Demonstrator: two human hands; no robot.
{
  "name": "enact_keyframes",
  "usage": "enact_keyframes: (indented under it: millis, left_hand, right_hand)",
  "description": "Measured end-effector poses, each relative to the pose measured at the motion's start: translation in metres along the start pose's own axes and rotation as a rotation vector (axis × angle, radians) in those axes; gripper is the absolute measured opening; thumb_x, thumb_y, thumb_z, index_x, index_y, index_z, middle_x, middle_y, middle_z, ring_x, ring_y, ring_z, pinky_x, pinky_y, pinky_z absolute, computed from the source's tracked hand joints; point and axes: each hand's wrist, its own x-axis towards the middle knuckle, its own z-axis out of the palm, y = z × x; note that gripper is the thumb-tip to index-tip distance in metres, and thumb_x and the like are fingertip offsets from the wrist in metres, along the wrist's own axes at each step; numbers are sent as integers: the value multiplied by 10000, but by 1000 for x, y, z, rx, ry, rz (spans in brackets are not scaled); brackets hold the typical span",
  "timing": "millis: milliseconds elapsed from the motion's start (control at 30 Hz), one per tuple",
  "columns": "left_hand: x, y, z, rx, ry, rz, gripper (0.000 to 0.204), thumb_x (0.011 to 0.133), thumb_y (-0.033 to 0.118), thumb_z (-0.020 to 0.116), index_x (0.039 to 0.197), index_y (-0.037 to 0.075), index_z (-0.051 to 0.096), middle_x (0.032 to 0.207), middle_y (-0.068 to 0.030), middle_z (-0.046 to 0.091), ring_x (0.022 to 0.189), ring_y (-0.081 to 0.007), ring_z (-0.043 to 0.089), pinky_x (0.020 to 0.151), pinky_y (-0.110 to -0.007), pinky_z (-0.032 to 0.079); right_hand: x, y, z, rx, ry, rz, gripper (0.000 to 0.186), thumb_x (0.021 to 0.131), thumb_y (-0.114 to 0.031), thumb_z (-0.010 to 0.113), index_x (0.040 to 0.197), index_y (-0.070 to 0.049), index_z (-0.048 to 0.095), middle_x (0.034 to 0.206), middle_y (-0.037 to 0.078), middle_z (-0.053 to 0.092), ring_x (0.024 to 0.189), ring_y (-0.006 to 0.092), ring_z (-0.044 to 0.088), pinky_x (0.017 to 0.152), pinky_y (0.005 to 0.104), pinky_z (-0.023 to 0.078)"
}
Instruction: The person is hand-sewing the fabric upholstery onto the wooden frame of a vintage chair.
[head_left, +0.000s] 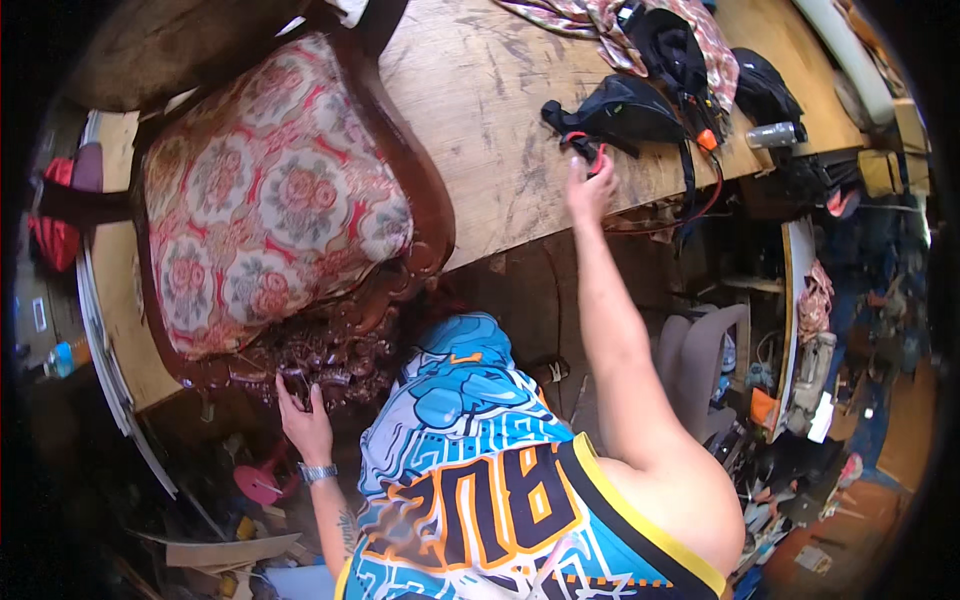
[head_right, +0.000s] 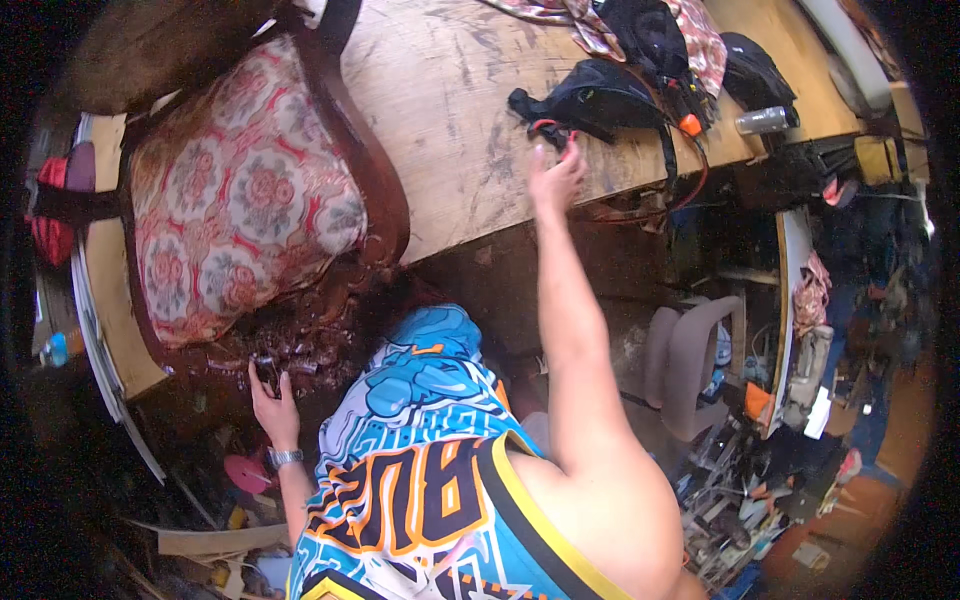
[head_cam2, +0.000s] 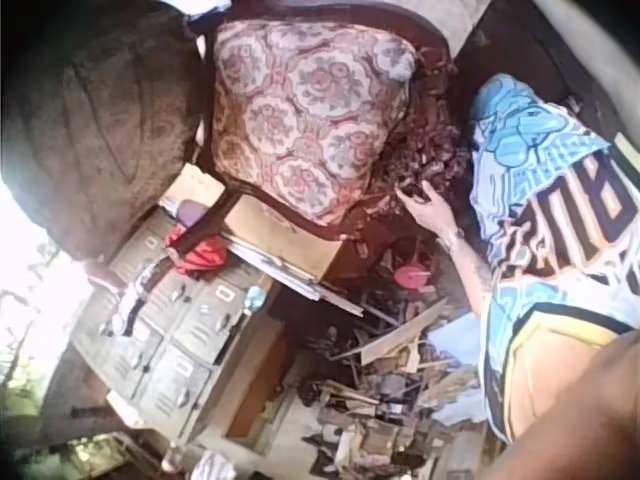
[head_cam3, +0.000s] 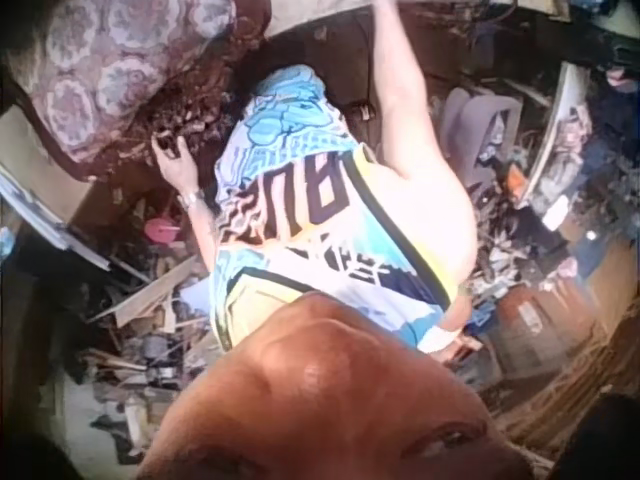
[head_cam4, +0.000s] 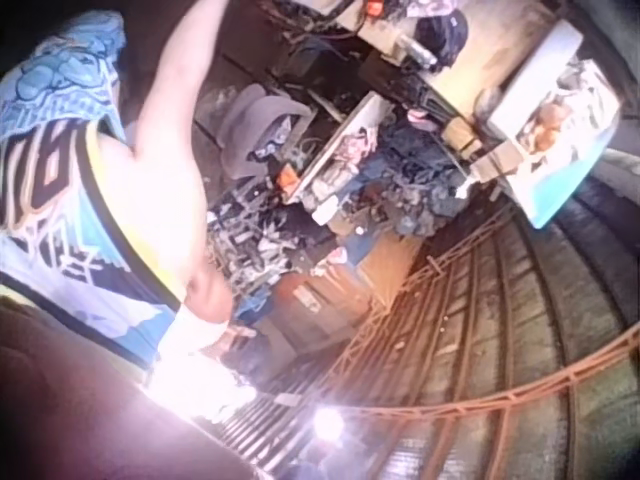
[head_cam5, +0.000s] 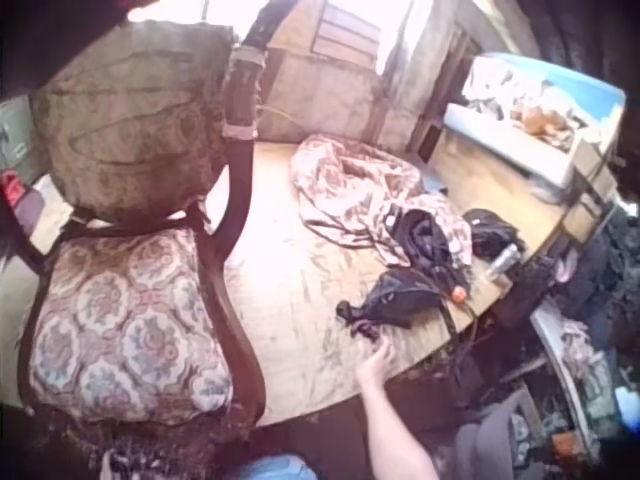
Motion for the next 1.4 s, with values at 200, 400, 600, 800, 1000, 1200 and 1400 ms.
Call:
enact_keyframes:
  millis: [200, 400, 600, 800, 1000, 1200, 1400]
  left_hand:
    - [-4, -18, -18, 47, 19, 146, 573, 837, 223, 682, 1353, 85, 474, 818, -86, 515, 704, -222, 529, 652, -343, 462]
    - [-5, -38, -7, -225, 110, -7, 507, 826, 197, 705, 1285, 50, 549, 681, -32, 402, 595, -156, 395, 560, -296, 392]
    - [8, -34, -24, -243, 130, 41, 434, 821, 207, 704, 1223, 75, 606, 668, -44, 417, 582, -164, 409, 545, -306, 391]
    - [18, -57, -44, -289, -35, 141, 441, 807, 236, 708, 1214, 95, 615, 672, -56, 434, 583, -176, 437, 547, -319, 407]
    - [27, -79, -54, -307, -143, 232, 427, 795, 232, 710, 1194, 106, 621, 691, -69, 487, 580, -184, 468, 555, -315, 428]
    - [35, -84, -55, -316, -133, 377, 351, 843, 237, 666, 1170, 115, 630, 679, -80, 486, 578, -225, 508, 545, -344, 434]
    - [45, -91, -43, -422, -125, 405, 344, 837, 206, 676, 1168, 121, 640, 668, -68, 481, 558, -186, 478, 528, -320, 426]
  right_hand:
    - [77, -2, 0, -402, -376, 76, 1103, 693, -792, 554, 1345, 85, 410, 1372, 311, 427, 1301, 390, 419, 1074, 435, 343]
    - [141, 26, 27, -424, -798, 142, 850, 739, -676, 559, 1193, 41, 600, 1235, 247, 584, 1185, 319, 549, 963, 408, 423]
    - [130, 28, 39, -562, -577, 141, 868, 740, -634, 576, 1217, 91, 557, 1267, 263, 555, 1182, 350, 548, 1003, 412, 413]
    - [132, 45, 29, 31, -373, 492, 657, 770, -493, 526, 1112, 59, 625, 1089, 199, 650, 980, 341, 619, 819, 440, 488]
    - [116, 15, -14, 856, -432, 759, 387, 886, -474, 360, 1086, -177, 508, 819, 53, 613, 675, 204, 555, 549, 342, 414]
    - [19, -90, -83, 1132, -446, 179, 133, 938, -277, 582, 964, -147, 567, 796, 6, 600, 663, 143, 552, 571, 283, 440]
    - [-248, -235, -106, 203, -866, -1128, 379, 755, -12, 608, 1130, 1, 557, 1152, 190, 551, 1093, 348, 525, 927, 408, 439]
